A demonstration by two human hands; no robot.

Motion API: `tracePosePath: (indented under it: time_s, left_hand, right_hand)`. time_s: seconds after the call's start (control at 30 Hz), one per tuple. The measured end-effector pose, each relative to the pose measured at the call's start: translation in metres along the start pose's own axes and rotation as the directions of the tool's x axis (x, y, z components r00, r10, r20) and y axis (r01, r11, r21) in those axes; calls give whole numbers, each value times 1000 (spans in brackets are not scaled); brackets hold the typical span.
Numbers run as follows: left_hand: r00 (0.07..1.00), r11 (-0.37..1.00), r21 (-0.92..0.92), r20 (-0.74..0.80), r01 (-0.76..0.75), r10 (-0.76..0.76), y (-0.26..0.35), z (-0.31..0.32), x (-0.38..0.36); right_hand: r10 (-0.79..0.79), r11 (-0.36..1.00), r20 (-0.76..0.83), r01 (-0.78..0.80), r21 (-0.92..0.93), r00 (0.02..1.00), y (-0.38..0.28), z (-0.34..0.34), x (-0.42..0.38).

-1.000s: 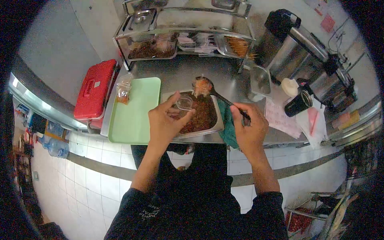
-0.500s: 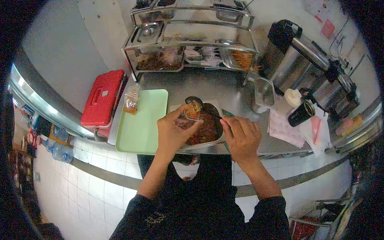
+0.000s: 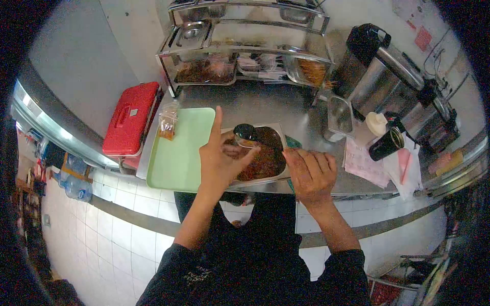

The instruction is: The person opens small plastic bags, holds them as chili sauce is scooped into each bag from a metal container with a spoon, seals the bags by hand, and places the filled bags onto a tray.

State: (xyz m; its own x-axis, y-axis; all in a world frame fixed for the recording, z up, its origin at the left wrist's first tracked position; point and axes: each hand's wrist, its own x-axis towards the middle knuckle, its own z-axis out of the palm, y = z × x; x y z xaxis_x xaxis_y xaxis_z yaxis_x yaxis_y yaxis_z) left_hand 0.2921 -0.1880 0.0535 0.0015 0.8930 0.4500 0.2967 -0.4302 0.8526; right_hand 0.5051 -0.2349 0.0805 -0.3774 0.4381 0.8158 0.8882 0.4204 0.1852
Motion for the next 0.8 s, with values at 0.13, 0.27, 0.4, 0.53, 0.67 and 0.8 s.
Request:
tracePosePath:
  time_s: [0.13,0.27,0.4,0.53,0.67,0.8]
  left_hand:
    - [1000,1000,4,-10,-10,10,-3,0,2]
    - [999,1000,11,-23,-28,28,-4,0,2]
    - [1000,1000,-2,-25,8,-8,-8,-1,3]
    - [999,999,-31,-42,16,-17,-10,-2,3]
    - [998,998,-46,-52,-35,33,-14,-2,3]
    - [999,1000,-9,-31,10,-10,-13,-5,1]
  right_hand:
    - [-2,1000,-34,1,-9,999,-1,2,1]
    - [11,1000,-31,-11,19,999,-1,4,2]
    - [16,999,-20,-16,32,1000,-3,6,3]
    - [30,998,-15,-29,64,999,-4,10,-1]
    - [36,998,-3,-36,56,999,-6,11,-1]
    - [81,996,5,-81,47,997,-7,12,-3]
